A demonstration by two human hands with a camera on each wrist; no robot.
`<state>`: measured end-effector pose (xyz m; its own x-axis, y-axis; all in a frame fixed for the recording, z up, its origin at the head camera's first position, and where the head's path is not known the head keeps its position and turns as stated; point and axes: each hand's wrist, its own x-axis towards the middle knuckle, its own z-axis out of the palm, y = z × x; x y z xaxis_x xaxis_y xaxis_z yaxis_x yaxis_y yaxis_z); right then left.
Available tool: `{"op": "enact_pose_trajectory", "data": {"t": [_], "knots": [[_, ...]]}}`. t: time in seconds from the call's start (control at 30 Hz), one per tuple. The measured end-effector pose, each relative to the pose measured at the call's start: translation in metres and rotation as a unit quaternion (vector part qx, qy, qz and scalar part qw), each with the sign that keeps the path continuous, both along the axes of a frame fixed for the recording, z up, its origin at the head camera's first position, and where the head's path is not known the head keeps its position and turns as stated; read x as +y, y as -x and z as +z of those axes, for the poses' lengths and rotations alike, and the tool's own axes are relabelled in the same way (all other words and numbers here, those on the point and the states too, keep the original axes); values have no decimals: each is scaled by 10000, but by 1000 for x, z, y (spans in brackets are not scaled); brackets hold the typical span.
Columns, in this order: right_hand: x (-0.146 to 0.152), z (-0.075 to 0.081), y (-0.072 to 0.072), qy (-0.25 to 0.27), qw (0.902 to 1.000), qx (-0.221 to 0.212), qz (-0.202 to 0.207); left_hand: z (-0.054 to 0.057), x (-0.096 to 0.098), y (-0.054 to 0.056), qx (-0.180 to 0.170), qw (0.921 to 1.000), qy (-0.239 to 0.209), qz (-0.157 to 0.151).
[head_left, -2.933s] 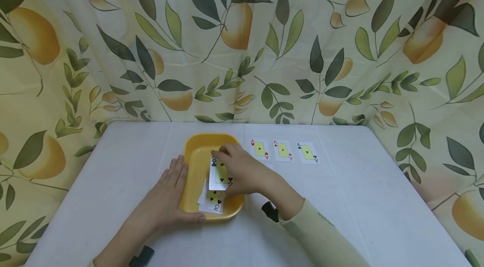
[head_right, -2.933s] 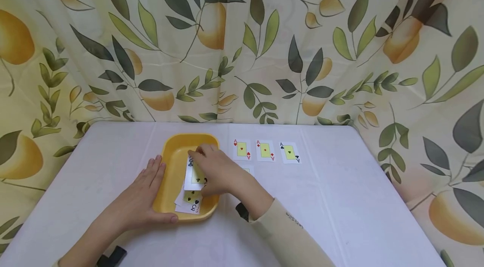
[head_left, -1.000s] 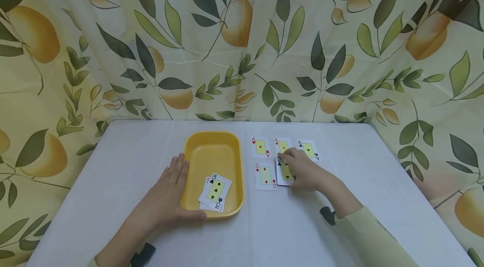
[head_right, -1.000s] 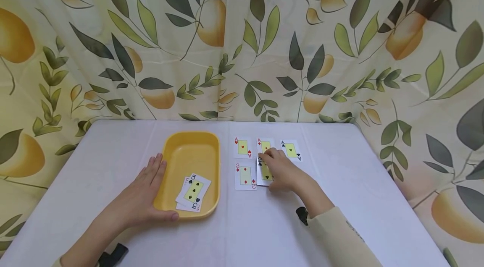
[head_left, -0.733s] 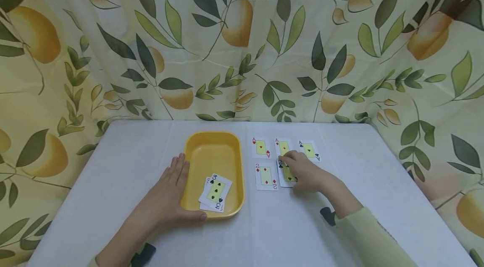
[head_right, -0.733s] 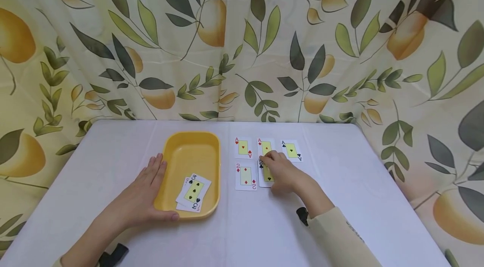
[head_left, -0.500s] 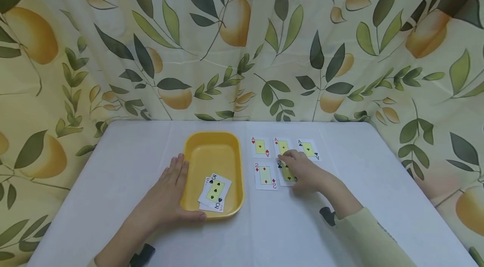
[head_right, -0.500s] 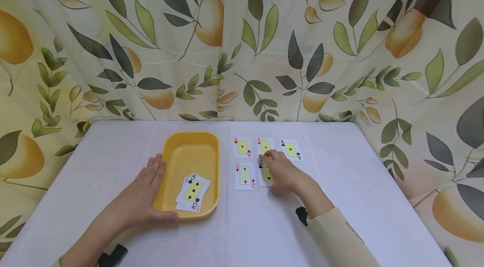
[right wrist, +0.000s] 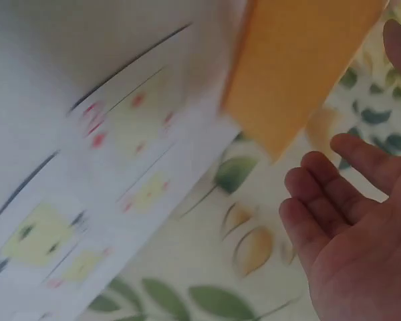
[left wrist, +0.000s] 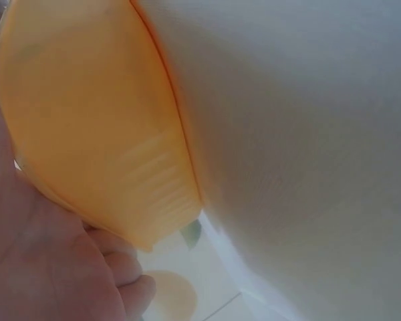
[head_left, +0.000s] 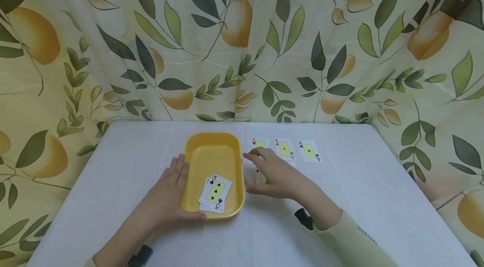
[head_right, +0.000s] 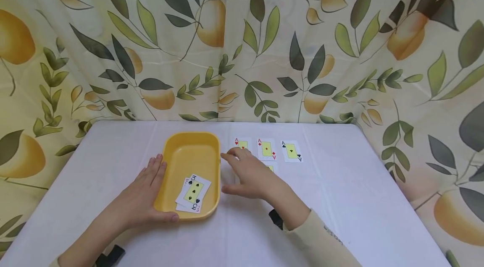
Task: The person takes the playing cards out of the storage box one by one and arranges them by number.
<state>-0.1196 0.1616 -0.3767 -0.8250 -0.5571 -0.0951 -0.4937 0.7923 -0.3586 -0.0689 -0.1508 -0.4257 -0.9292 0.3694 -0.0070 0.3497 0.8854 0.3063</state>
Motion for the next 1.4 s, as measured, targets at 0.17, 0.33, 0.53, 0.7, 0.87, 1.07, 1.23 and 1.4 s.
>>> {"op": "enact_pose_trajectory", "data": {"t": [0.17,0.33,0.53,0.7,0.87,1.07,1.23,1.4], "knots": [[-36,-2,-4,-152,9979,96,624,-2,0,0,61,9999,-40,-91],[-58,-12,-5,-328,9950,111,937,-3,0,0,105,9998,-50,-170],[-74,-20,-6,-707,9919,139,1044,-5,-1,-1,134,9998,71,-156],[-86,-22,-6,-1358,9845,232,1085,-4,-2,-1,181,9995,169,-180],[-99,-24,-7,-1844,9761,339,1097,-3,-3,0,273,9992,184,-235],[-111,-31,-3,-1872,9757,498,1029,-2,-4,0,326,9988,232,-296],[-117,-35,2,-1772,9787,546,878,-1,-4,0,350,9987,227,-288],[-122,-39,9,-1711,9812,509,729,0,-4,1,379,9985,262,-280]]}}
